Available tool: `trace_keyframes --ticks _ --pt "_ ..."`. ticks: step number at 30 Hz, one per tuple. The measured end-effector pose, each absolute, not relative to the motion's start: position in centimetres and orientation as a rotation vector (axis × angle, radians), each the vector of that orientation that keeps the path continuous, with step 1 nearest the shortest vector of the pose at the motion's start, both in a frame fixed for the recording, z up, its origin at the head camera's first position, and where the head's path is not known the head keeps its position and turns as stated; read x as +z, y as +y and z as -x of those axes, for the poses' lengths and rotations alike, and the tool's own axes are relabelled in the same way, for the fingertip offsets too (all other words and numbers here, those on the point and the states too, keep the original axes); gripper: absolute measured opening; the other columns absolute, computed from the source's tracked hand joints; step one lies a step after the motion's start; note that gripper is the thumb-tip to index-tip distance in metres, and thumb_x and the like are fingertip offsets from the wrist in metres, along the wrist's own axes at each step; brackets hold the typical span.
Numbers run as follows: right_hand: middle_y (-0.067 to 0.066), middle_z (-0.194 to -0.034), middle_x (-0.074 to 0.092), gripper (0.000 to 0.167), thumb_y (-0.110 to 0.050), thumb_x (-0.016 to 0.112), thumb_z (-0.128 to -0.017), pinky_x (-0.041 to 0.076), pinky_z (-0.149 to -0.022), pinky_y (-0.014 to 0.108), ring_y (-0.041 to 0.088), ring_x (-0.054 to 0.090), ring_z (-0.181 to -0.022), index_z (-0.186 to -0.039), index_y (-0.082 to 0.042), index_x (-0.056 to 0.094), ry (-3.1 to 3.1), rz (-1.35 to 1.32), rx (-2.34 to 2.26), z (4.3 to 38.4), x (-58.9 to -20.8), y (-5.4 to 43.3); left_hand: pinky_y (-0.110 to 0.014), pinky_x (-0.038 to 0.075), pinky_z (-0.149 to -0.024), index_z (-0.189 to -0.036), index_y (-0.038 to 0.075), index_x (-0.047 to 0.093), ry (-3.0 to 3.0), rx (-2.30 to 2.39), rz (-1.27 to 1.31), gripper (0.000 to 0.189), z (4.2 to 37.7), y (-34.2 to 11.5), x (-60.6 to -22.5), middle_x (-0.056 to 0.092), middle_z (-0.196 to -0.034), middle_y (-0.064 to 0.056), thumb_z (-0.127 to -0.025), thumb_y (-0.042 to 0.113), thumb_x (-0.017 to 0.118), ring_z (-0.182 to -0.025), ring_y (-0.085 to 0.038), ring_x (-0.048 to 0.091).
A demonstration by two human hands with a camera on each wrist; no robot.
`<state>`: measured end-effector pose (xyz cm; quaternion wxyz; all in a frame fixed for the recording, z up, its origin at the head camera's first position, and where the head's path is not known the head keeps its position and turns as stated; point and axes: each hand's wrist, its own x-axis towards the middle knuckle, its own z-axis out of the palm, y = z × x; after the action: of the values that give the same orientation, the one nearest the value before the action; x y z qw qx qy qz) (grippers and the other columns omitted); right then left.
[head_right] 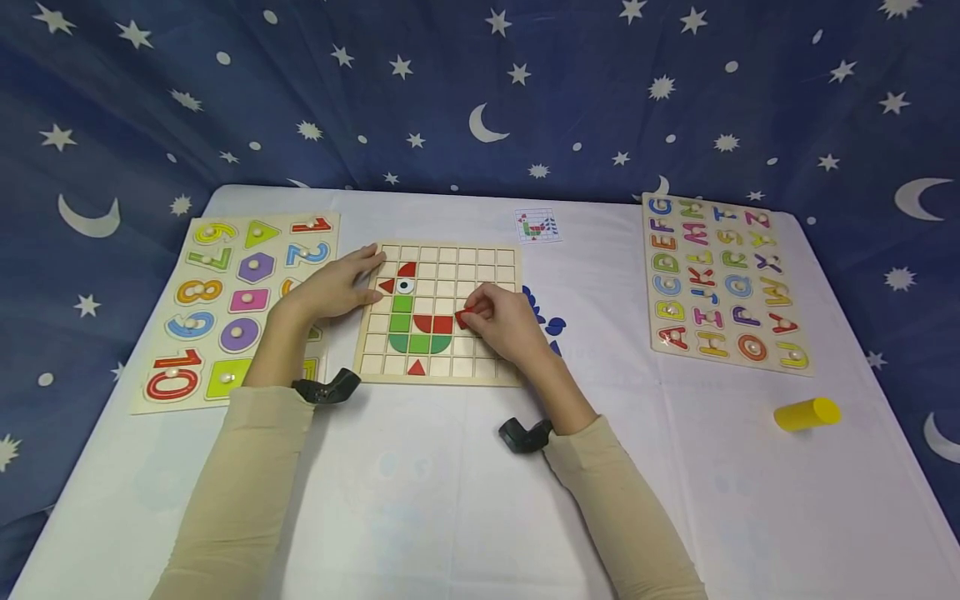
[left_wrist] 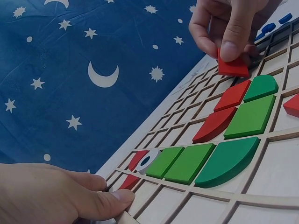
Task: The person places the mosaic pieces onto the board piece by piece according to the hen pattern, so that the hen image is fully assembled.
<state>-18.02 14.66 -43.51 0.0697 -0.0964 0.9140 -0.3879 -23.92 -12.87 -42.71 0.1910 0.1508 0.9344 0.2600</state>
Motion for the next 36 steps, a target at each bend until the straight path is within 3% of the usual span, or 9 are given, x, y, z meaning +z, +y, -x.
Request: trace_keyframes --ticks 12,36 --pt "0.002 -0.074 0.064 0.014 -0.023 0.071 -0.086 0.044 -0.056 0.024 0.014 0.054 -0.064 -0.091 -0.010 0.068 2.786 0.311 -1.075 17.90 -43.61 14.50 -0.046 0.015 -0.120 -0.151 0.011 0.027 2.620 0.742 -0.413 0.070 23.90 -12.75 -42.60 0.011 -0.161 -0.004 -0.091 0.020 0.062 -0.149 -0.025 0.009" --pt "0.001 -0.079 0.062 0.019 -0.031 0.070 -0.086 0.041 -0.061 0.026 0.016 0.050 -0.071 -0.091 -0.013 0.072 2.877 0.360 -0.912 17.86 -44.02 14.35 -0.046 0.016 -0.120 -0.151 0.012 0.026 2.626 0.719 -0.415 0.070 24.01 -12.76 -42.73 0.011 -0.161 -0.004 -0.091 0.021 0.062 -0.149 -0.025 0.009"
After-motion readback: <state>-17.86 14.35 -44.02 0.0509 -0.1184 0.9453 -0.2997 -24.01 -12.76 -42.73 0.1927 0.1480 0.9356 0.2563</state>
